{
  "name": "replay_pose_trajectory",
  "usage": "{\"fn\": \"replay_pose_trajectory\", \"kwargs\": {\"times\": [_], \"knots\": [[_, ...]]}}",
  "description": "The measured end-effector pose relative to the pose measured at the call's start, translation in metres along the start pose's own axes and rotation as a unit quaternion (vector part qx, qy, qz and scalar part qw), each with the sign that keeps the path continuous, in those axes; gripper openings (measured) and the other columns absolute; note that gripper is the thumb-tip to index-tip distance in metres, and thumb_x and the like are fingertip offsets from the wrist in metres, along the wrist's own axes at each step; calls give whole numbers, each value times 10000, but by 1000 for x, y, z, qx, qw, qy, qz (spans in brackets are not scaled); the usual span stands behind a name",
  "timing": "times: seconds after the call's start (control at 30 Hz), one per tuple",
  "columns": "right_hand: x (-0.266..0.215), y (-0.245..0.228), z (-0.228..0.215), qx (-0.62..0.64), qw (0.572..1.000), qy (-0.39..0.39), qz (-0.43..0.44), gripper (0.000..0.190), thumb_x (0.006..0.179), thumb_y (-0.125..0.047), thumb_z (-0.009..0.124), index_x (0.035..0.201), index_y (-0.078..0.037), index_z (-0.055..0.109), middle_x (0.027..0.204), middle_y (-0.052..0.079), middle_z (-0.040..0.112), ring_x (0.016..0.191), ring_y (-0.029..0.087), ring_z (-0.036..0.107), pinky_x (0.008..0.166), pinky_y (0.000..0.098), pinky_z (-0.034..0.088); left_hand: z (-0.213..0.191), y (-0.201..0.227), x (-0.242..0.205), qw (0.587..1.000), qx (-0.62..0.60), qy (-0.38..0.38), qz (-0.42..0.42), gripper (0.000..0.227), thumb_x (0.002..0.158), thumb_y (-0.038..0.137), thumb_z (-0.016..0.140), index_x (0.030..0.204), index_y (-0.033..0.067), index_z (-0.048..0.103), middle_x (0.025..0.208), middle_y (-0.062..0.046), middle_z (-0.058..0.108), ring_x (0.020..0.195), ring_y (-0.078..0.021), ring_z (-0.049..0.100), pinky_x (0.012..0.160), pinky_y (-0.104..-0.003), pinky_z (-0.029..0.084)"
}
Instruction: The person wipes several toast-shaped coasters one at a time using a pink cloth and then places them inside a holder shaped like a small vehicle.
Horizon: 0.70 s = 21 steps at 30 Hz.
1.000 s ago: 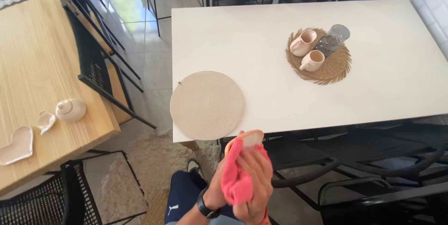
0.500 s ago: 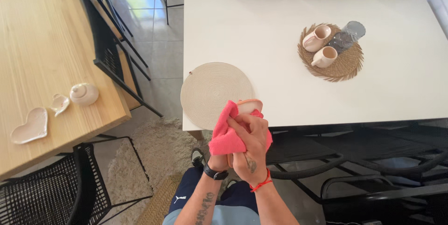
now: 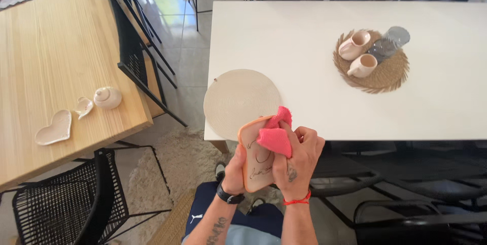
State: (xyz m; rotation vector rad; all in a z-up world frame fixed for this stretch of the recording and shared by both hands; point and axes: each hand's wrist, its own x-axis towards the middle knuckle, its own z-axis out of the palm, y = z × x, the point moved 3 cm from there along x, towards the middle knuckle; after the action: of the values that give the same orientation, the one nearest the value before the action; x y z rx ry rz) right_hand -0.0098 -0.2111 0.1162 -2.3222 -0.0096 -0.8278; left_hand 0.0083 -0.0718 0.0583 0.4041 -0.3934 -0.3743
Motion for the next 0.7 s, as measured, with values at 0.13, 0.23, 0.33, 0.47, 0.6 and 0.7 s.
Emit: {"fn": "replay_pose_trajectory", "kwargs": {"times": [0.13,0.23,0.33,0.47,0.6,0.7], "knots": [[-6,-18,-9,2,999,6,37,523,996,-330,619,1400,-175,913,1164,65,614,1087,330,566,1050,536,425,11,-2,1,999,45,19,0,948,1321,609,657,2006,39,332,1952,-192,537,1749,-281,586,1511,-497,470],[-10,-41,-3,66,997,-30,27,507,1017,-284,651,1451,-215,903,1190,43,676,1149,335,584,1063,533,436,33,13,18,994,-8,90,-69,616,1329,599,631,1585,44,554,1510,-131,690,1414,-236,733,1309,-436,592],[-7,-45,-4,95,993,-75,-1,680,1021,-248,623,1640,-280,901,1216,33,671,1174,323,594,1068,522,419,-54,-19,-12,991,-27,97,-83,639,1276,616,706,1563,57,591,1488,-194,699,1396,-327,759,1275,-510,650],[-4,3,-24,-44,999,1,-1,728,896,-207,668,1561,-278,955,1073,40,562,1030,374,608,938,544,524,-64,-20,-30,994,70,82,1,702,1342,480,491,1866,17,559,1513,-453,848,1115,-532,938,980,-609,810],[-3,-11,-42,-39,999,-15,24,649,988,-203,669,1563,-271,962,1081,-32,549,1020,286,585,995,476,480,23,6,2,1000,25,11,3,892,1320,603,535,2026,76,397,1824,-345,711,1573,-426,793,1318,-664,659],[8,-12,-49,-14,999,-33,26,637,1012,-169,660,1568,-233,965,1053,-34,536,1025,252,574,1043,463,421,28,3,11,999,36,-14,-11,911,1329,626,498,2035,65,371,1849,-349,684,1616,-449,760,1367,-668,631]]}}
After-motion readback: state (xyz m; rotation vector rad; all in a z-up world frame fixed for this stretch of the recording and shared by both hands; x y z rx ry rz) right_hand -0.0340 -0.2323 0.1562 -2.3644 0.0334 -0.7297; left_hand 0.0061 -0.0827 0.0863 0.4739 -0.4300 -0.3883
